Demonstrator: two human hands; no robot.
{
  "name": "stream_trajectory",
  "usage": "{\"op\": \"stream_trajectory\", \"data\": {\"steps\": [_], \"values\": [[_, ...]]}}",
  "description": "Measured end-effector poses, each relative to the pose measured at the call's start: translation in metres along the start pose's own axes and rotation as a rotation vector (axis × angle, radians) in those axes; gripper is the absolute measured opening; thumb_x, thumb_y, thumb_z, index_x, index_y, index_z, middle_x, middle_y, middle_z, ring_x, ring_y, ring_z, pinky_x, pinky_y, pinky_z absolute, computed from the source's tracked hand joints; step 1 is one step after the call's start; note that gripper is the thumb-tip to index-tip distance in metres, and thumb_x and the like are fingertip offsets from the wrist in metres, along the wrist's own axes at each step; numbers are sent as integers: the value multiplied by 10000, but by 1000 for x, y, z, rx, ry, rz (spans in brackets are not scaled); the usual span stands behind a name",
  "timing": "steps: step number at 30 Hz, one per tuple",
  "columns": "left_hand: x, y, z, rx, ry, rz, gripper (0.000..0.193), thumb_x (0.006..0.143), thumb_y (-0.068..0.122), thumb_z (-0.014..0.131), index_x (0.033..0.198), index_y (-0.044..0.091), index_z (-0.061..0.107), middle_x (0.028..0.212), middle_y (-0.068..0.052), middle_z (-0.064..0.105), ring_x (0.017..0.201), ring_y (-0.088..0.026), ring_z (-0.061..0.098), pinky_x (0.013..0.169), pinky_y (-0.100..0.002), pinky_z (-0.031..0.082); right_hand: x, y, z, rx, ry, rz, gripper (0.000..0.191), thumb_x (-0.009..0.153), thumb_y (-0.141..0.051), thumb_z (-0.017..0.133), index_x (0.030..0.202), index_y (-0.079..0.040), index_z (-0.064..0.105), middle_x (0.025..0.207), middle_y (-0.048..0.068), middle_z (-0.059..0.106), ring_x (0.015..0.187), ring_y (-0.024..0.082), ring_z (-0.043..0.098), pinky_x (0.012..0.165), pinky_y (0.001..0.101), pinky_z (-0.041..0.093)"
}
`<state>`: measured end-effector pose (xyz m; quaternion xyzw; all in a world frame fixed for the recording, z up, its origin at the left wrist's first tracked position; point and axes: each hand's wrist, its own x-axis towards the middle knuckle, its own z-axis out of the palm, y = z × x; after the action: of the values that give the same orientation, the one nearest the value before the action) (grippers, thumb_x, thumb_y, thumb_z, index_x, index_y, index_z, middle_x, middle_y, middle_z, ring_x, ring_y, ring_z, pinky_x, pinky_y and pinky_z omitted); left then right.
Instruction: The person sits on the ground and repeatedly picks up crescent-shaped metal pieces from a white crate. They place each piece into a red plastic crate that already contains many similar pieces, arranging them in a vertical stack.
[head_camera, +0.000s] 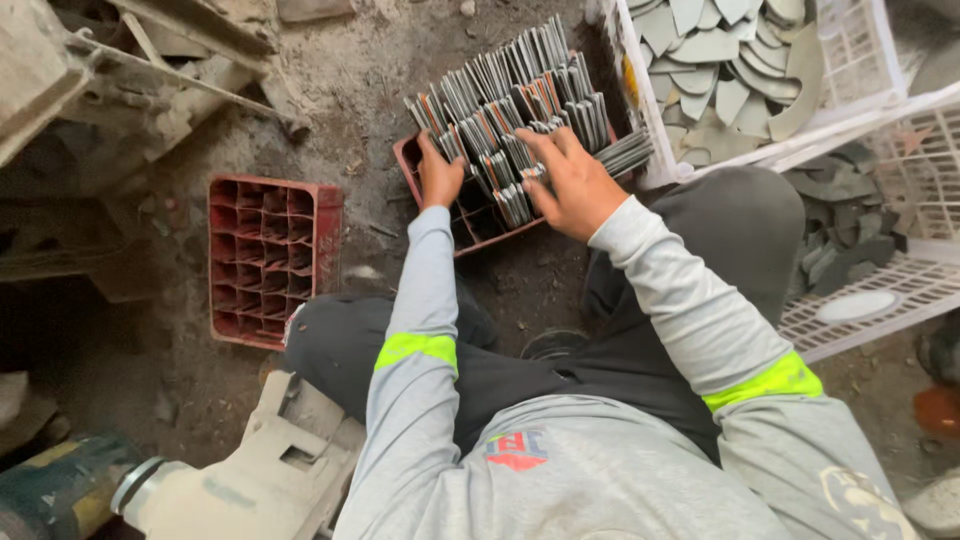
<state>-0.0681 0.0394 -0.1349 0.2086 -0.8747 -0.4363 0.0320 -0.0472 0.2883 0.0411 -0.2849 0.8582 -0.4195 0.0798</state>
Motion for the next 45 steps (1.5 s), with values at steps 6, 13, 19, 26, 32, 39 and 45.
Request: {"op": "stream_trajectory", "data": {"steps": [6,13,19,26,32,39,45], "values": [[46,34,-60,-56,-47,199,626,875,234,786,1383,-12,514,1259,-274,646,1146,-352,632,976,-433,507,-1,-4,-12,-79,36,-82,355,977,-127,712,1300,-57,583,1068,199,646,913,399,663,827,479,528],[35,84,-198,242,-179,295,290,1074,211,669,1017,-71,701,887,-137,736,816,-234,709,726,-353,513,-42,1,-100,0,275,-176,285,903,31,631,1179,-21,679,1074,155,762,777,273,701,712,375,551],[-40,40,-234,435,-297,150,530,977,179,689,1482,67,572,1284,-255,671,1196,-371,650,995,-451,509,-65,126,-167,486,517,178,267,1102,-69,557,1346,-11,649,994,88,734,914,134,722,862,296,606],[-55,21,-194,259,-438,50,469,957,255,666,1387,75,619,1236,-205,719,1109,-342,712,927,-438,541,13,251,-108,-8,600,848,380,869,-278,740,1109,15,711,937,176,742,841,322,718,765,423,575],[-52,14,-158,328,-478,36,512,944,266,683,1411,74,597,1230,-228,707,1116,-361,696,935,-445,539,41,259,-84,-77,736,856,439,801,-359,792,1038,-3,694,968,206,759,876,356,744,800,440,593],[-51,43,-155,296,-320,298,436,978,219,688,1364,28,623,1312,-247,672,1233,-400,630,1020,-457,497,-47,270,-152,146,731,262,125,1068,-69,667,1060,15,574,957,88,631,856,154,642,787,321,550],[-60,140,-54,-39,-187,637,535,880,89,798,1376,23,608,1390,-185,641,1326,-337,601,1142,-433,461,-38,191,-148,325,561,177,93,1047,-6,654,1010,-11,569,899,33,612,799,92,595,710,279,528]]}}
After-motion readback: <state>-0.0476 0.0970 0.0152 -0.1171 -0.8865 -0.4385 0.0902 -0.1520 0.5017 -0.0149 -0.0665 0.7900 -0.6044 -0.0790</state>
